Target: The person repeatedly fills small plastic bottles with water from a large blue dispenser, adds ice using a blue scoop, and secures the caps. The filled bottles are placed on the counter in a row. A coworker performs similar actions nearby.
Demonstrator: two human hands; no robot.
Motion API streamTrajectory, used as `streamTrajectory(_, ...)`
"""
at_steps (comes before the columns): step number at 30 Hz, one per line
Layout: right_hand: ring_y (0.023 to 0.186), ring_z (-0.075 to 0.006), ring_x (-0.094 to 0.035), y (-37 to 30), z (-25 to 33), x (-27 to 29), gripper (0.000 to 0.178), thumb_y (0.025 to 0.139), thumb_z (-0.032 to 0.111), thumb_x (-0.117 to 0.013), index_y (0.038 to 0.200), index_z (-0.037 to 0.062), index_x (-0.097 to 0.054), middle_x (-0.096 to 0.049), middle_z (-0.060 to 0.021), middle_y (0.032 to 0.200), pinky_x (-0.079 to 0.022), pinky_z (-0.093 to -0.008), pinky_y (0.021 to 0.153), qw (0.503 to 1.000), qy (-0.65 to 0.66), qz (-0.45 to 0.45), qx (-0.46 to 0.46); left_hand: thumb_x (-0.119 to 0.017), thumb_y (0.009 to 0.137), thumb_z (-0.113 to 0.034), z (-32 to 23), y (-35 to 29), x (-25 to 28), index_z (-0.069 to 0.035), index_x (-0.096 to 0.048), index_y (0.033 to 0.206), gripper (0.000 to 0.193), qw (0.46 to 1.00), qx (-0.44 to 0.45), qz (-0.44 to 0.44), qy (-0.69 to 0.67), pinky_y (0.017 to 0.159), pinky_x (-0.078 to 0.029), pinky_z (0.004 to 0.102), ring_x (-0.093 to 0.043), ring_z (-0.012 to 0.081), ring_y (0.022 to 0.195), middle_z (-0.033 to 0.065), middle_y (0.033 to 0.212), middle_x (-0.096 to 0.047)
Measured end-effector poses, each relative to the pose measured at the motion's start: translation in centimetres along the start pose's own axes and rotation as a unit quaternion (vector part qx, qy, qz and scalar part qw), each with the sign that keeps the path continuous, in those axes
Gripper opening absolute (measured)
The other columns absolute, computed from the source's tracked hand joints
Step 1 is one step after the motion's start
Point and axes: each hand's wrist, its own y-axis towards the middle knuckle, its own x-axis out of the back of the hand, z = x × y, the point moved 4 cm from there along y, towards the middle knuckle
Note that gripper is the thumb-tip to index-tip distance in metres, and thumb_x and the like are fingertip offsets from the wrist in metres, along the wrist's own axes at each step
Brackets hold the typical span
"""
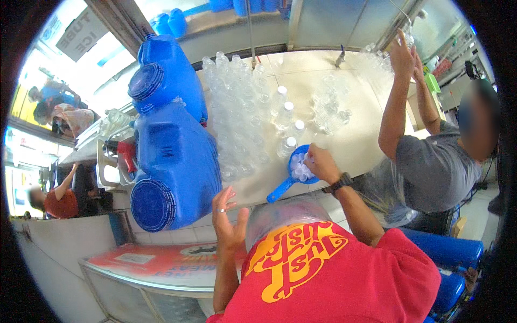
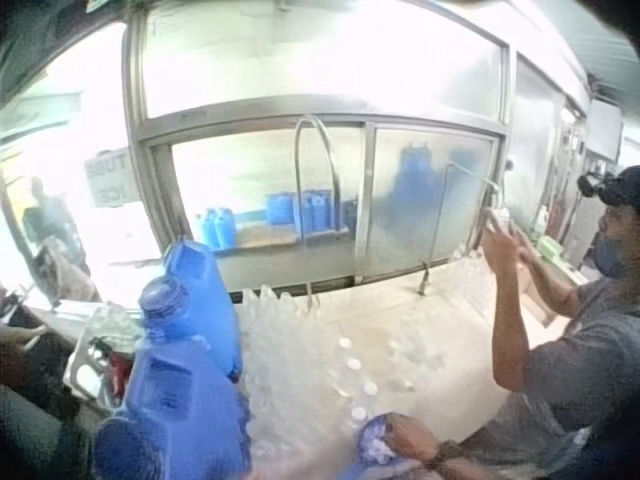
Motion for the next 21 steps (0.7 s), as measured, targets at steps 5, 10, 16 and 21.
streamTrajectory(5, 0.084, -0.0419, -0.069, 6.2, 5.9, 8.4, 0.022, 0.094, 0.010, -0.071, 0.113, 0.0052, -0.062, -0.070, -0.0193, 0.088, -0.055, -0.0513, 0.076, 0.987, 0.124, -0.048, 0.094, -0.065, 0.102, -0.013, 1.5, -1.5, 0.6, -0.001, -0.047, 0.153, 0.055, 0.998, 0.045, -0.040, -0.032, 0.099, -0.054, 0.0399, -0.062, 0.0292, 0.126, 0.0189, 0.145, -0.056)
streamTrajectory(10, 0.099, -0.0414, -0.068, 16.0, 8.6, 7.3, 0.020, 0.096, 0.011, -0.070, 0.113, 0.0038, -0.063, -0.068, -0.0219, 0.108, -0.054, -0.0490, 0.089, 0.981, 0.025, -0.012, 0.193, -0.062, 0.104, -0.013, 1.4, -2.2, 1.1, -0.001, -0.047, 0.152, 0.052, 0.997, 0.039, -0.068, -0.022, 0.101, -0.053, 0.0412, -0.063, 0.0296, 0.125, 0.0200, 0.145, -0.057)
streamTrajectory(16, 0.105, -0.0437, -0.065, 24.8, 6.6, 2.3, 0.023, 0.087, 0.015, -0.077, 0.107, 0.0050, -0.072, -0.068, -0.0224, 0.112, -0.053, -0.0499, 0.095, 0.961, -0.085, 0.009, 0.264, -0.070, 0.100, -0.023, 2.2, -4.5, 2.8, 0.000, -0.049, 0.150, 0.059, 0.981, 0.098, -0.162, -0.027, 0.099, -0.054, 0.0427, -0.063, 0.0302, 0.122, 0.0202, 0.140, -0.059)
streamTrajectory(21, 0.098, -0.0427, -0.067, 27.5, 5.6, -0.3, 0.028, 0.079, 0.016, -0.079, 0.104, 0.0053, -0.076, -0.073, -0.0210, 0.098, -0.054, -0.0503, 0.092, 0.933, -0.150, 0.053, 0.323, -0.071, 0.100, -0.026, 2.3, -6.8, 3.6, 0.002, -0.050, 0.148, 0.059, 0.978, 0.114, -0.176, 0.004, 0.098, -0.055, 0.0415, -0.063, 0.0312, 0.123, 0.0219, 0.140, -0.059)
